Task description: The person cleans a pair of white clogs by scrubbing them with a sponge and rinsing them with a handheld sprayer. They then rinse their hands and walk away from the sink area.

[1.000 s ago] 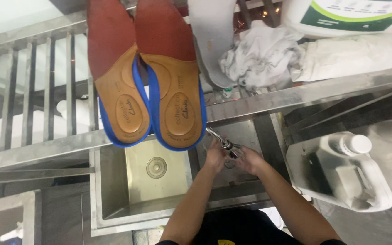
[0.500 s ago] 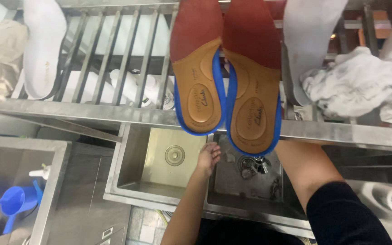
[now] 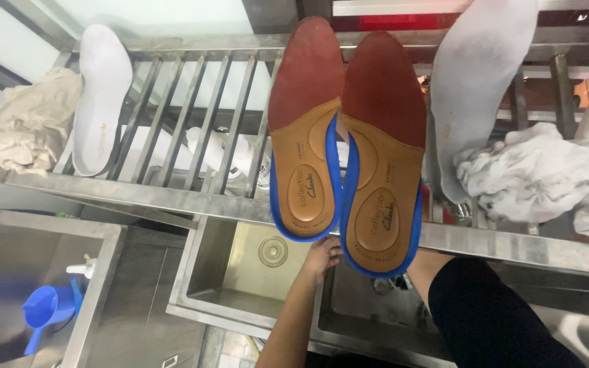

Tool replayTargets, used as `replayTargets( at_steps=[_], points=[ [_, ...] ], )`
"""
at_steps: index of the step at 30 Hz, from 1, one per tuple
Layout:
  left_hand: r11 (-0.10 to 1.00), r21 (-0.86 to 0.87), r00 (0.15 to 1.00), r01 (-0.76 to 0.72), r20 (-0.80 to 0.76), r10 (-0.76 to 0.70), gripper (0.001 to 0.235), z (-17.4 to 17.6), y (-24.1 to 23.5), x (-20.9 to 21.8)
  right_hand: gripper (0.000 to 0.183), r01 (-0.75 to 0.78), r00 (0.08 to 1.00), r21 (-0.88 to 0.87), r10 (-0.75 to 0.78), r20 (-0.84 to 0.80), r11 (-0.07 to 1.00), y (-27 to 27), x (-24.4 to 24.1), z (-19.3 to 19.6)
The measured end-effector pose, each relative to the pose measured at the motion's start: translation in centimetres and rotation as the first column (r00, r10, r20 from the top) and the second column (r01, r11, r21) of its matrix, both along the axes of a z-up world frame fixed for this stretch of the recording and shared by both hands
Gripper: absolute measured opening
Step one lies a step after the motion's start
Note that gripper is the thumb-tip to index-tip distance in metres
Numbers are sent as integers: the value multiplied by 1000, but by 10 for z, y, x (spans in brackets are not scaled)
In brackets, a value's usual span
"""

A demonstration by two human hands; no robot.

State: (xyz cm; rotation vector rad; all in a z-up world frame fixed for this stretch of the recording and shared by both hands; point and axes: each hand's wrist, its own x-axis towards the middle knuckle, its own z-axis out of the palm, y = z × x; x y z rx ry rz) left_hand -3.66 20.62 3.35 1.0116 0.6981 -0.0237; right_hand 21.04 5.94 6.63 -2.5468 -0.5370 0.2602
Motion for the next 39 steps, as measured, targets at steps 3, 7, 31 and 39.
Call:
replayTargets(
  at_steps=[3, 7, 31, 39],
  points=[
    [1000, -15, 1000, 6, 18, -5, 26, -8, -12, 8, 27, -8, 999, -82, 11, 38, 997, -20, 7, 4],
    [1000, 22, 1000, -10, 26, 9, 42, 9, -16, 24, 27, -26, 996, -164, 41, 85, 986, -32, 13, 12],
    [859, -481, 981, 175, 156, -112, 33, -21, -141, 71, 32, 675, 734, 650, -239, -635, 349, -189, -138, -22],
    [619, -691, 915, 374, 384, -124, 38, -56, -205, 51, 46, 962, 261, 272, 213, -942, 27, -190, -196, -53]
  ],
)
